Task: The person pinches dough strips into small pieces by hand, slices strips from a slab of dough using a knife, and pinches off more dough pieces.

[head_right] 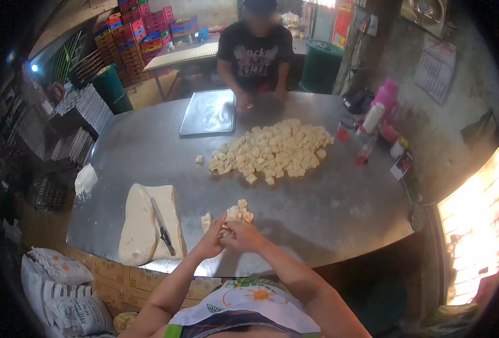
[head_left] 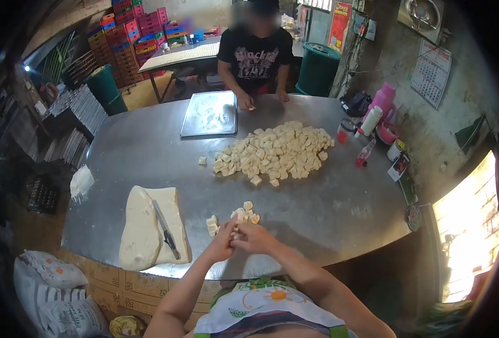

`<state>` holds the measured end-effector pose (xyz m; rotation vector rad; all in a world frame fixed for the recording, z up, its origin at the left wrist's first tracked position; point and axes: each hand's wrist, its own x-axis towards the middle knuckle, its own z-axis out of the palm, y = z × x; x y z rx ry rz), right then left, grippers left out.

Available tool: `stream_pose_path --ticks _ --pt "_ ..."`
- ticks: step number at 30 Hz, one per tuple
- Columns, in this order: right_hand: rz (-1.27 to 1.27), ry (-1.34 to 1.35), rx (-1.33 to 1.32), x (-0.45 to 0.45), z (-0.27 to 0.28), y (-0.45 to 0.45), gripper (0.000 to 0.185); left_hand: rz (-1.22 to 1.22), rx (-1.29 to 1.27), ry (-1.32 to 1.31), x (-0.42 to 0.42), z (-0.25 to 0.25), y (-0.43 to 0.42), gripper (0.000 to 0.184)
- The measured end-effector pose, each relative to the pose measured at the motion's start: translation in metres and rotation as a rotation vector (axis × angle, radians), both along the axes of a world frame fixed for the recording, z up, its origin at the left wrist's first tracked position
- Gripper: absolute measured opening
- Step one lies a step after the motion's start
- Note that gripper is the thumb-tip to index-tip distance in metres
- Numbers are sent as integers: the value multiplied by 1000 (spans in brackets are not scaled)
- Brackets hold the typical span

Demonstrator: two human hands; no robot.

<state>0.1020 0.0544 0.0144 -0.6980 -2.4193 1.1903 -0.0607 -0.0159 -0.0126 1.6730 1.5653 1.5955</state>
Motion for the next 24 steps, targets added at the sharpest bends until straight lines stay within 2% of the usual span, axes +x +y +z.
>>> stream_pose_path --ticks 1,3,4,5,6,7,8,9,10,11,12,13,14,16,17,18,20,21,23,24 --pt "-2 -3 -8 -1 2 -3 37 -1 32 20 5 10 -2 33" --pt "-42 233 -5 -7 5 -6 37 10 61 45 8 8 -7 33" --pt "-58 355 3 -10 7 -4 37 -23 -74 23 4 -3 -6 33" --pt "-54 361 4 -9 5 -2 37 -58 -210 0 1 -11 -5 33" --pt "-142 236 37 -7 1 -1 36 -98 -348 -24 1 -20 -6 33" --pt "-230 108 66 -4 -8 1 35 -98 -350 -22 5 -18 -10 33" --pt "-314 -23 92 -1 -16 3 34 -127 -462 155 12 -16 -17 33" --pt "-311 -23 92 3 -26 12 34 -153 -569 332 19 -14 -23 33" --pt "-316 -166 78 6 -40 29 34 -182 -669 518 23 -5 -23 33" --pt "-324 -311 58 10 -55 43 34 -189 -668 525 26 3 -24 33" --pt "-331 -457 27 12 -55 42 34 -207 -565 356 28 15 -29 31" --pt "-337 -456 19 14 -55 37 34 -219 -459 184 30 25 -32 30" --pt "-306 -276 104 15 -53 35 33 -219 -337 12 29 31 -28 29" --pt "-246 74 248 18 -35 17 32 -130 -266 26 19 1 -28 27" --pt "-252 70 254 17 -30 17 32 -45 -185 40 12 -19 -22 25" --pt "-146 73 186 11 -25 20 32 38 -97 56 9 -19 -13 23" --pt "66 68 13 3 -20 8 31 -31 -161 -27 5 -11 -7 25" --pt "63 63 2 0 -17 -2 31 -84 -224 -108 4 -1 -7 27" --pt "-111 270 53 -12 1 -5 33 -138 -270 -185 -1 -2 -2 29" --pt "-202 372 80 -15 6 -4 34 -124 -374 -60 -2 -16 2 33"
